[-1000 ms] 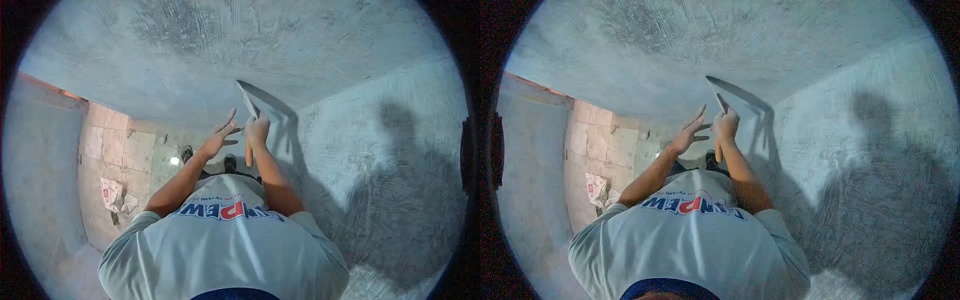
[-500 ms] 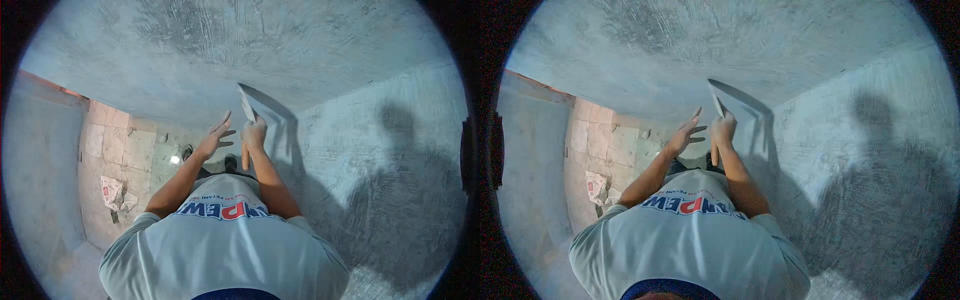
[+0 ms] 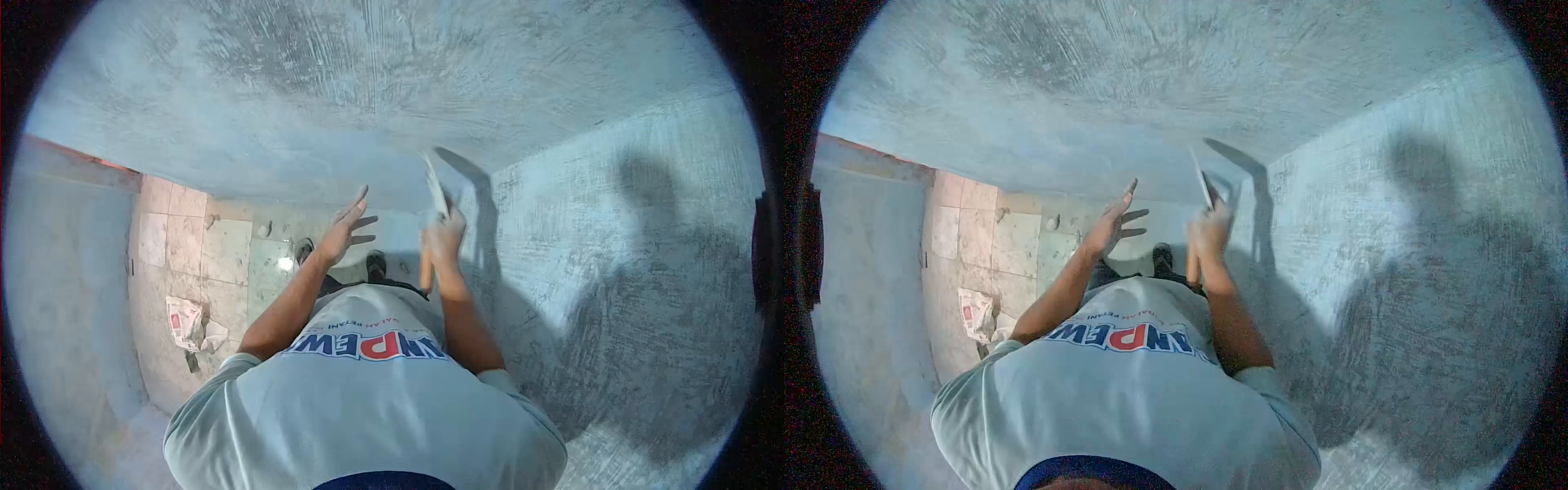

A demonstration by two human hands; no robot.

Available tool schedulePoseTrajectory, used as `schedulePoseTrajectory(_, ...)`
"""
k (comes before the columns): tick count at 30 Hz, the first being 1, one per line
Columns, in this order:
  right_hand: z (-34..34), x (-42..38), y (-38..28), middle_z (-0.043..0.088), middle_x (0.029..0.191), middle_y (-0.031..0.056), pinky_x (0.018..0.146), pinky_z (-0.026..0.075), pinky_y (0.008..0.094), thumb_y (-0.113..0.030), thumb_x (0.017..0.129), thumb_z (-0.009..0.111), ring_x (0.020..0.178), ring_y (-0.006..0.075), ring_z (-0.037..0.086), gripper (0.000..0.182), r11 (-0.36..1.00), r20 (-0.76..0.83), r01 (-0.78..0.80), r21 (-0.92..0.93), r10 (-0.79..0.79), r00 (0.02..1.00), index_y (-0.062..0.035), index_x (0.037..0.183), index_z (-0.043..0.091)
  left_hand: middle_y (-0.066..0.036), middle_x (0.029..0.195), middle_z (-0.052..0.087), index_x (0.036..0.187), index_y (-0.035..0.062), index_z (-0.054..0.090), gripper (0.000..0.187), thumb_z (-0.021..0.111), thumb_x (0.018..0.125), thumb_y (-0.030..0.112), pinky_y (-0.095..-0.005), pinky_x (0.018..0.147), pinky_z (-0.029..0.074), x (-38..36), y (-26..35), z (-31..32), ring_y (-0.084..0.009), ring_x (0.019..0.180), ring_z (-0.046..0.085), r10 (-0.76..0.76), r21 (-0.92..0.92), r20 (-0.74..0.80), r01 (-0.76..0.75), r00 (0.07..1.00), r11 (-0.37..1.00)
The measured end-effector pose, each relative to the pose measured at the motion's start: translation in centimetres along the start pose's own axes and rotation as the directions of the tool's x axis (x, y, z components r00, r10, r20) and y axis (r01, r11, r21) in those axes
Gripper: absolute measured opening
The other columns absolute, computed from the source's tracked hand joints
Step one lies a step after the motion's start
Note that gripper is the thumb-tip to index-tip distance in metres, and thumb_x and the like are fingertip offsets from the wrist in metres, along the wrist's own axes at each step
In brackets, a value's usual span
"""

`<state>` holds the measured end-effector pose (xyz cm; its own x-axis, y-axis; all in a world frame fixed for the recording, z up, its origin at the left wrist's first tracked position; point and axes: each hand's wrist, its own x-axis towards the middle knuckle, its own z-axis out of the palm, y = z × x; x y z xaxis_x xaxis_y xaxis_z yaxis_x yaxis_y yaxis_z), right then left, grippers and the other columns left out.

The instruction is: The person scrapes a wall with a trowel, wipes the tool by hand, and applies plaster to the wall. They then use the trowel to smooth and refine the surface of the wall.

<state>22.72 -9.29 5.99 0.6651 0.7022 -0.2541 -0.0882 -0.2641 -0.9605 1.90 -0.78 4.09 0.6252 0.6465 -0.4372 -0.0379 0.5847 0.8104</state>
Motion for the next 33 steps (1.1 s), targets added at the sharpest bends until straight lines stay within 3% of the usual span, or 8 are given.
schedulePoseTrajectory(7, 6.8, 2.9, -0.9, 0.068, 0.075, 0.0145, 0.048, 0.053, 0.0372, 0.002, 0.093, 0.044, 0.05, 0.0253, 0.064, 0.046, 0.949, 0.124, 0.013, -0.314, 0.027, 0.992, -0.0016, 0.134, 0.066, -0.017, 0.175, 0.004, 0.169, 0.0225, 0.015, 0.084, 0.054, 0.104, 0.059, -0.0618, 0.113, 0.041, -0.7, -0.4, -0.6, -0.0455, 0.15, 0.036, -0.016, -0.045, -0.006, 0.016, 1.0, 0.999)
schedulePoseTrajectory(13, -0.4, -1.4, -1.0, 0.07, 0.082, 0.0154, 0.051, 0.054, 0.0354, 0.004, 0.091, 0.044, 0.054, 0.0231, 0.066, 0.048, 0.991, -0.026, -0.073, -0.115, 0.071, 0.997, -0.0003, 0.133, 0.067, -0.017, 0.175, 0.004, 0.169, 0.0175, 0.013, 0.087, 0.054, 0.104, 0.058, -0.0619, 0.113, 0.041, -1.0, 0.3, 0.0, -0.046, 0.149, 0.036, 0.034, -0.052, -0.035, -0.036, 0.999, 0.998)
schedulePoseTrajectory(22, 3.2, 1.5, 4.0, 0.065, 0.076, 0.0139, 0.048, 0.05, 0.0384, 0.003, 0.092, 0.048, 0.053, 0.0213, 0.063, 0.037, 0.994, -0.03, -0.056, -0.098, 0.053, 0.998, 0.0045, 0.124, 0.067, -0.015, 0.175, 0.004, 0.169, 0.0194, 0.015, 0.083, 0.051, 0.105, 0.059, -0.0609, 0.112, 0.042, -0.2, -0.2, 0.4, -0.0458, 0.149, 0.037, 0.031, -0.017, 0.0, -0.031, 1.0, 0.999)
schedulePoseTrajectory(25, -1.6, -0.2, 1.9, 0.067, 0.079, 0.0119, 0.057, 0.052, 0.0373, 0.001, 0.095, 0.049, 0.06, 0.0192, 0.064, 0.042, 0.982, -0.034, 0.117, -0.148, -0.123, 0.992, 0.0008, 0.133, 0.066, -0.015, 0.175, 0.004, 0.169, 0.018, 0.015, 0.086, 0.051, 0.104, 0.061, -0.061, 0.113, 0.042, -0.4, 0.2, 0.5, -0.045, 0.149, 0.037, 0.031, -0.006, -0.008, -0.031, 0.999, 0.999)
schedulePoseTrajectory(29, 1.7, 0.1, -1.4, 0.067, 0.075, 0.0097, 0.057, 0.051, 0.0373, 0.0, 0.093, 0.05, 0.061, 0.0202, 0.064, 0.04, 0.973, -0.048, 0.037, -0.229, -0.049, 0.998, -0.0006, 0.127, 0.071, -0.015, 0.175, 0.003, 0.169, 0.0165, 0.013, 0.091, 0.051, 0.102, 0.065, -0.0612, 0.113, 0.041, -1.2, 0.2, -0.2, -0.0446, 0.149, 0.036, -0.002, 0.014, -0.018, 0.002, 1.0, 1.0)
schedulePoseTrajectory(30, 4.9, 3.9, 3.0, 0.065, 0.071, 0.0075, 0.053, 0.051, 0.0375, 0.002, 0.092, 0.047, 0.056, 0.0196, 0.062, 0.043, 0.996, 0.057, -0.076, 0.039, 0.074, 0.996, -0.0027, 0.128, 0.071, -0.016, 0.175, 0.004, 0.169, 0.0171, 0.014, 0.088, 0.051, 0.103, 0.063, -0.0611, 0.113, 0.041, -1.1, -0.1, -0.6, -0.0453, 0.149, 0.036, 0.003, -0.003, -0.012, -0.003, 1.0, 1.0)
schedulePoseTrajectory(32, 7.5, 4.2, 5.9, 0.064, 0.07, 0.0061, 0.052, 0.05, 0.0363, 0.002, 0.092, 0.046, 0.054, 0.0183, 0.061, 0.045, 0.952, 0.078, 0.113, -0.286, -0.094, 0.992, -0.0029, 0.13, 0.07, -0.017, 0.175, 0.003, 0.169, 0.0171, 0.013, 0.088, 0.052, 0.103, 0.061, -0.0613, 0.113, 0.041, -1.1, 0.0, -0.5, -0.0465, 0.15, 0.035, 0.0, 0.01, -0.015, 0.0, 1.0, 1.0)
schedulePoseTrajectory(33, 7.3, 2.9, 4.5, 0.064, 0.07, 0.0113, 0.054, 0.052, 0.0386, 0.002, 0.09, 0.048, 0.056, 0.0208, 0.063, 0.046, 0.977, 0.048, 0.069, -0.204, -0.06, 0.997, -0.0029, 0.129, 0.071, -0.017, 0.175, 0.003, 0.169, 0.0171, 0.013, 0.088, 0.052, 0.103, 0.062, -0.0613, 0.113, 0.041, -1.4, 0.5, -0.5, -0.0465, 0.15, 0.035, 0.015, 0.013, -0.018, -0.015, 1.0, 1.0)
